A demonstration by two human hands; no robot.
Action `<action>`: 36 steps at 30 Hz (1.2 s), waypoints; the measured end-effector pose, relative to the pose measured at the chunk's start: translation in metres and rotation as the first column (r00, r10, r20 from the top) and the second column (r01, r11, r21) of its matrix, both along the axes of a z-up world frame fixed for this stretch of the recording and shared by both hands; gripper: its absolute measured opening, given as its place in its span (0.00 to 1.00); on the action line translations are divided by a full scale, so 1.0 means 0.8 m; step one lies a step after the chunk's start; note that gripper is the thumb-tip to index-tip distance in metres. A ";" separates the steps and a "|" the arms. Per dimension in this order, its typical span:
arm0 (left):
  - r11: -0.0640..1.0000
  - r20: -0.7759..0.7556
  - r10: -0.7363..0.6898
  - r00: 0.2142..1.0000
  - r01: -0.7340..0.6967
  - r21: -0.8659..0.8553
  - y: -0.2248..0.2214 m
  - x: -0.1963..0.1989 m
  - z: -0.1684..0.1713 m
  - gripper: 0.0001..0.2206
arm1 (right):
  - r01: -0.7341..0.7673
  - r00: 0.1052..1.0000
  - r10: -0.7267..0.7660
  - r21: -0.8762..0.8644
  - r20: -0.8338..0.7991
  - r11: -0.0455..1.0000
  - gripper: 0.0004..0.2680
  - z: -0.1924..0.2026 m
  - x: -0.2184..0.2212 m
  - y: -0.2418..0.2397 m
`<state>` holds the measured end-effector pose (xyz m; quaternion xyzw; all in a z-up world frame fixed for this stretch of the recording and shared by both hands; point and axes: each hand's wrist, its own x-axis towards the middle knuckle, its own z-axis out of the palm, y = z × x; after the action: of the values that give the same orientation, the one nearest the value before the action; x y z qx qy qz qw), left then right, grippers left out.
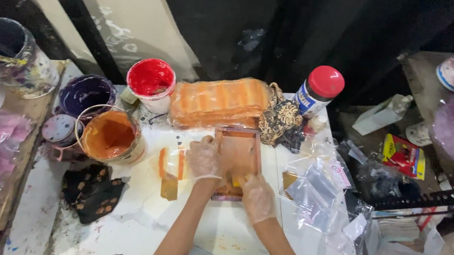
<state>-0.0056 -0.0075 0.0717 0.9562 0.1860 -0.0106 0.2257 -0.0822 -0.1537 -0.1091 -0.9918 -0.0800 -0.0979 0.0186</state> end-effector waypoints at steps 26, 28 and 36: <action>0.922 -0.151 -0.264 0.953 0.296 0.252 0.013 -0.008 -0.037 0.20 | 0.025 0.999 -0.026 0.054 0.022 0.998 0.08 0.030 -0.021 0.038; 0.912 -0.163 -0.274 0.948 0.310 0.268 0.011 -0.011 -0.030 0.21 | -0.006 0.994 0.000 0.048 0.107 0.999 0.07 -0.019 -0.009 0.024; 0.932 -0.068 -0.224 0.972 0.234 0.277 0.009 -0.006 -0.058 0.14 | -0.099 0.994 0.089 0.190 0.059 0.977 0.05 0.048 0.104 0.011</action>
<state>-0.0105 0.0000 0.0256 0.9934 0.0769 -0.0269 0.0807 0.0007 -0.1452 -0.0709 -0.9776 -0.1175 -0.1291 0.1172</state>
